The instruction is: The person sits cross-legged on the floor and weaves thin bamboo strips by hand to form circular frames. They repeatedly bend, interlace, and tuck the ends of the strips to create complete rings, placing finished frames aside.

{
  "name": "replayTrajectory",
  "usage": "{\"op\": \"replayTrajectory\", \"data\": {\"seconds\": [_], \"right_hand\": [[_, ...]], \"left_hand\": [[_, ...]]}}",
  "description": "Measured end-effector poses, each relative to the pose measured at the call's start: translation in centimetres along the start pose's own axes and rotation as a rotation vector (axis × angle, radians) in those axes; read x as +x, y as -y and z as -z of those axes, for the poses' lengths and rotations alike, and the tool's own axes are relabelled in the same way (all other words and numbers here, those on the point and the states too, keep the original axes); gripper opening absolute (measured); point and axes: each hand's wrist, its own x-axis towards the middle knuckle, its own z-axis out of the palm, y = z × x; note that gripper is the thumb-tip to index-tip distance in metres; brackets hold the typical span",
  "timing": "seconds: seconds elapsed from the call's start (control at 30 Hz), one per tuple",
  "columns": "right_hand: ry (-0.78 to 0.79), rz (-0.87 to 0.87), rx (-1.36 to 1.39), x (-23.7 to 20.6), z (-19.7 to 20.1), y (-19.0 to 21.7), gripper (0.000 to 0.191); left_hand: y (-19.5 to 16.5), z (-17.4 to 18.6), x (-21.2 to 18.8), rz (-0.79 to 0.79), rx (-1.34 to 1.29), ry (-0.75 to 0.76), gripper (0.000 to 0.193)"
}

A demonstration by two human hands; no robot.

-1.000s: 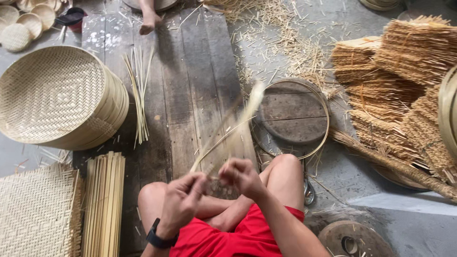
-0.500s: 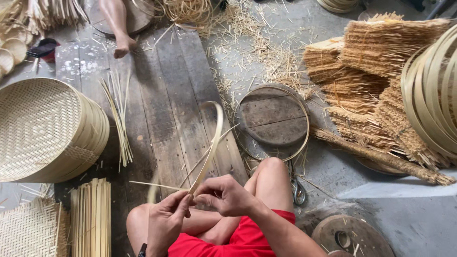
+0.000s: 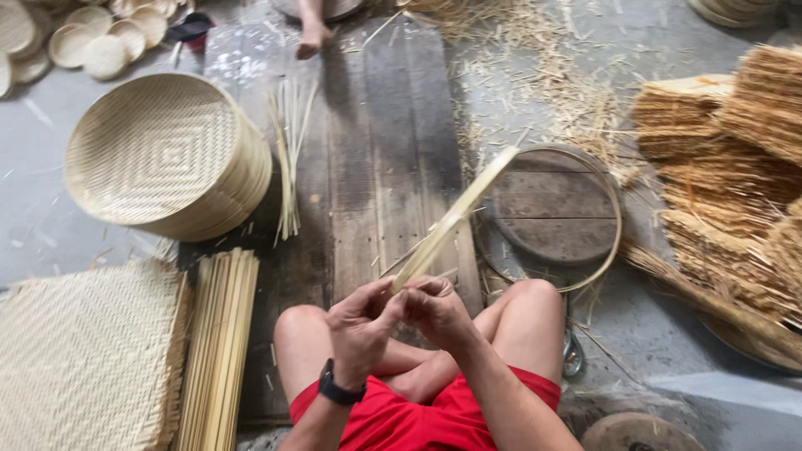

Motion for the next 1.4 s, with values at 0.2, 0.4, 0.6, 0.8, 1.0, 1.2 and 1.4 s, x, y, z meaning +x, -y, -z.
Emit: {"op": "replayTrajectory", "data": {"seconds": [0.2,0.4,0.6,0.8,1.0,1.2,1.4], "right_hand": [[-0.1,-0.033,0.075,1.5,-3.8,-2.0,0.029],[-0.079,-0.008,0.042,3.5,-6.2,-1.9,0.013],[-0.375,0.102,-1.605,4.1,-4.9,0.2,0.01],[0.022,0.398,-1.983,3.3,-4.9,1.3,0.006],[0.277,0.467,-1.912,2.5,-4.8,3.7,0.008],[0.363,0.414,-1.862,2.1,-5.0,4.4,0.009],[0.347,0.487,-1.928,3.3,-5.9,3.9,0.006]], "left_hand": [[-1.0,-1.3,0.8,-0.427,0.323,-0.192,0.031],[-2.5,0.0,1.3,-0.458,0.545,-0.23,0.038],[-4.0,2.6,1.2,0.169,0.723,0.203,0.023],[-3.6,1.7,6.0,0.435,0.794,0.615,0.018],[-3.0,1.0,6.5,0.372,0.559,0.439,0.021],[-2.6,1.4,6.5,0.328,0.46,0.392,0.018],[-2.2,1.7,5.9,0.275,0.651,0.39,0.016]]}}
